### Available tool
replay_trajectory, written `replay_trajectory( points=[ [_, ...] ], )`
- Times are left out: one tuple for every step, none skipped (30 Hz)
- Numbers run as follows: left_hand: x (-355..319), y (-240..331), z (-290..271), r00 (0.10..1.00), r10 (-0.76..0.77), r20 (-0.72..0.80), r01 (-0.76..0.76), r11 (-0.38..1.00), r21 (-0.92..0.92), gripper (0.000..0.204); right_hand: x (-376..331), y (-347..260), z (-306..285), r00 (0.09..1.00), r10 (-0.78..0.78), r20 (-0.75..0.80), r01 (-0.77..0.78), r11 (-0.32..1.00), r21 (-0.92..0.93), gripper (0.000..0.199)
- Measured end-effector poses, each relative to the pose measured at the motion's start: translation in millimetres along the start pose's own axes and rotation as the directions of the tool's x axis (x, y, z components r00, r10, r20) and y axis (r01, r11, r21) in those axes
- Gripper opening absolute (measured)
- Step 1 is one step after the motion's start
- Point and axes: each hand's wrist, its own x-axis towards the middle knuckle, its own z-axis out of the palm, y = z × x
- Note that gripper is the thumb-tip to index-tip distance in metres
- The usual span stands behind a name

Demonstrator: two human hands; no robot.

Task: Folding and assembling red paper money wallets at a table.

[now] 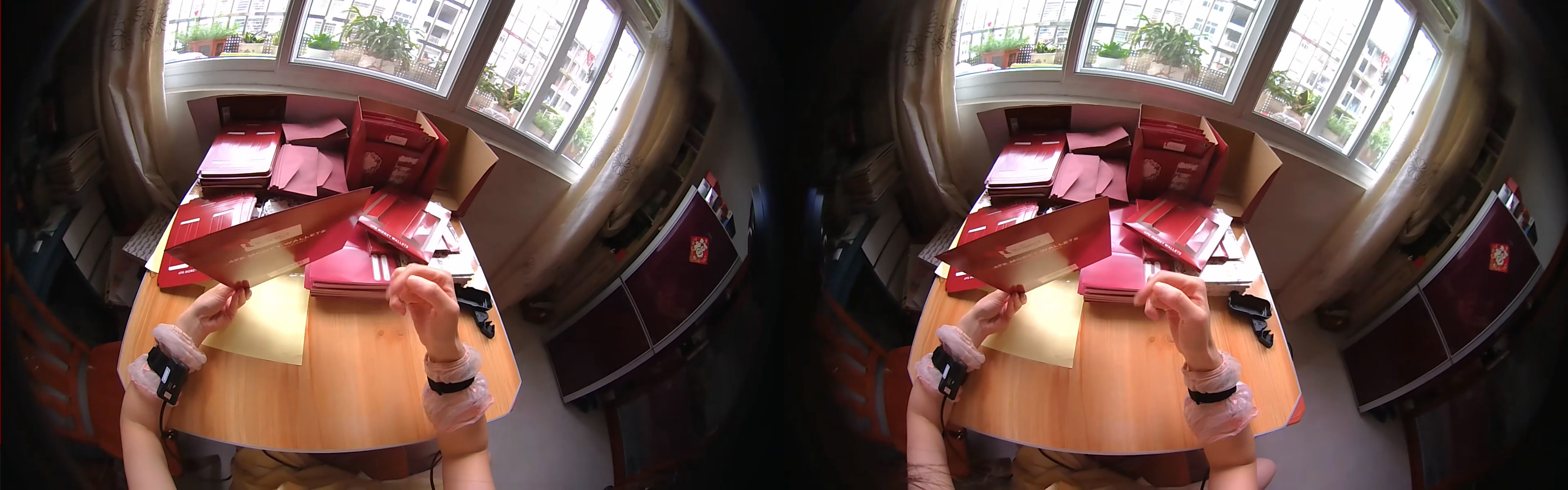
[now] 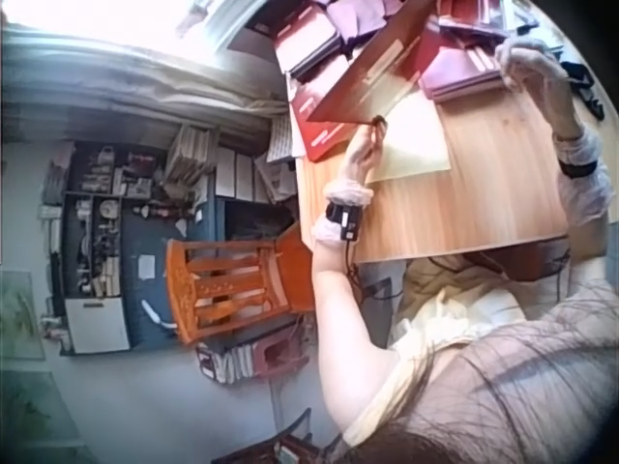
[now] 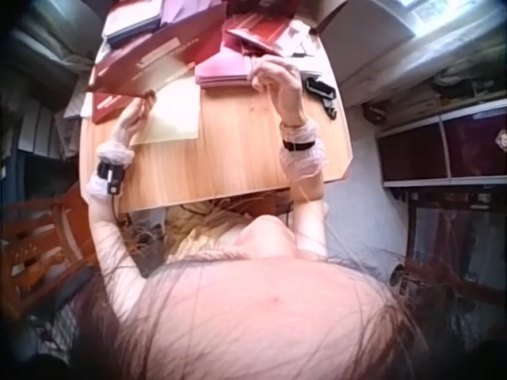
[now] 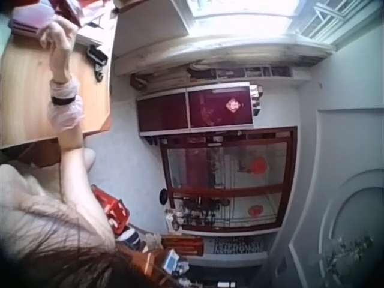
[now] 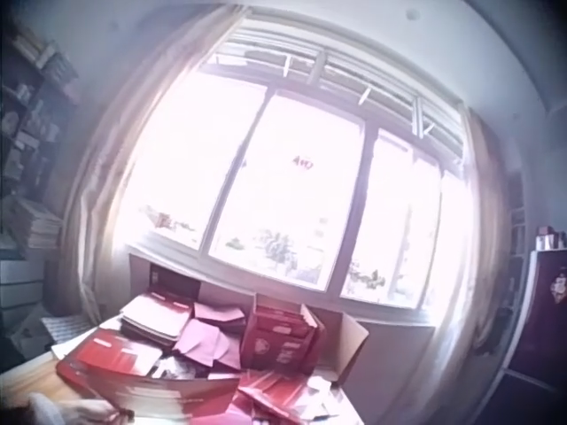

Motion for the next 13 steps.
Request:
replay_trajectory(
  points=[
    [0,-1,5,1.0,-0.004,0.003,0.004,1.0,-0.012,0.021,-1,2,-1,1.0,0.0,-0.003,0.0,1.0,0.0,0.025],
    [1,-1,5,1.0,-0.007,0.003,0.008,1.0,-0.01,0.021,-2,7,-3,1.0,0.017,0.026,-0.016,1.0,-0.025,0.025],
    [3,-1,4,1.0,-0.013,0.015,0.013,1.0,-0.022,0.022,-4,10,-4,0.998,0.034,0.054,-0.031,0.998,-0.05,0.026],
    [4,-1,1,1.0,-0.018,0.023,0.019,0.999,-0.035,0.022,1,9,-3,0.983,-0.001,0.183,0.027,0.99,-0.14,0.026],
    [3,-1,-2,1.0,-0.024,0.019,0.025,0.999,-0.033,0.022,1,9,4,0.984,0.0,0.176,0.024,0.99,-0.138,0.026],
    [2,0,-5,1.0,-0.002,0.024,0.003,1.0,-0.018,0.022,0,9,14,0.987,0.07,0.147,-0.044,0.983,-0.177,0.025],
    [3,-1,-6,0.999,0.021,0.031,-0.02,1.0,-0.004,0.022,-1,9,20,0.983,0.139,0.116,-0.111,0.97,-0.216,0.025],
    [2,-1,-5,0.999,0.013,0.03,-0.013,1.0,-0.001,0.022,0,9,21,0.977,0.168,0.135,-0.139,0.97,-0.199,0.017],
    [0,-1,-4,0.999,0.024,-0.031,-0.024,1.0,-0.009,0.019,0,11,20,0.977,0.168,0.128,-0.141,0.97,-0.197,0.017],
    [-2,-1,-1,0.995,0.035,-0.092,-0.037,0.999,-0.015,0.016,0,13,20,0.979,0.14,0.15,-0.107,0.972,-0.209,0.013],
    [-1,-1,-2,0.995,0.03,-0.092,-0.031,0.999,-0.012,0.016,1,15,17,0.978,0.113,0.173,-0.074,0.973,-0.219,0.009],
    [0,0,-6,0.998,0.011,-0.065,-0.014,0.999,-0.043,0.017,2,21,7,0.98,0.085,0.181,-0.037,0.967,-0.252,0.01],
    [3,2,-11,0.999,-0.005,-0.038,0.002,0.997,-0.075,0.018,4,24,1,0.987,0.035,0.16,0.013,0.956,-0.294,0.01]
  ],
)
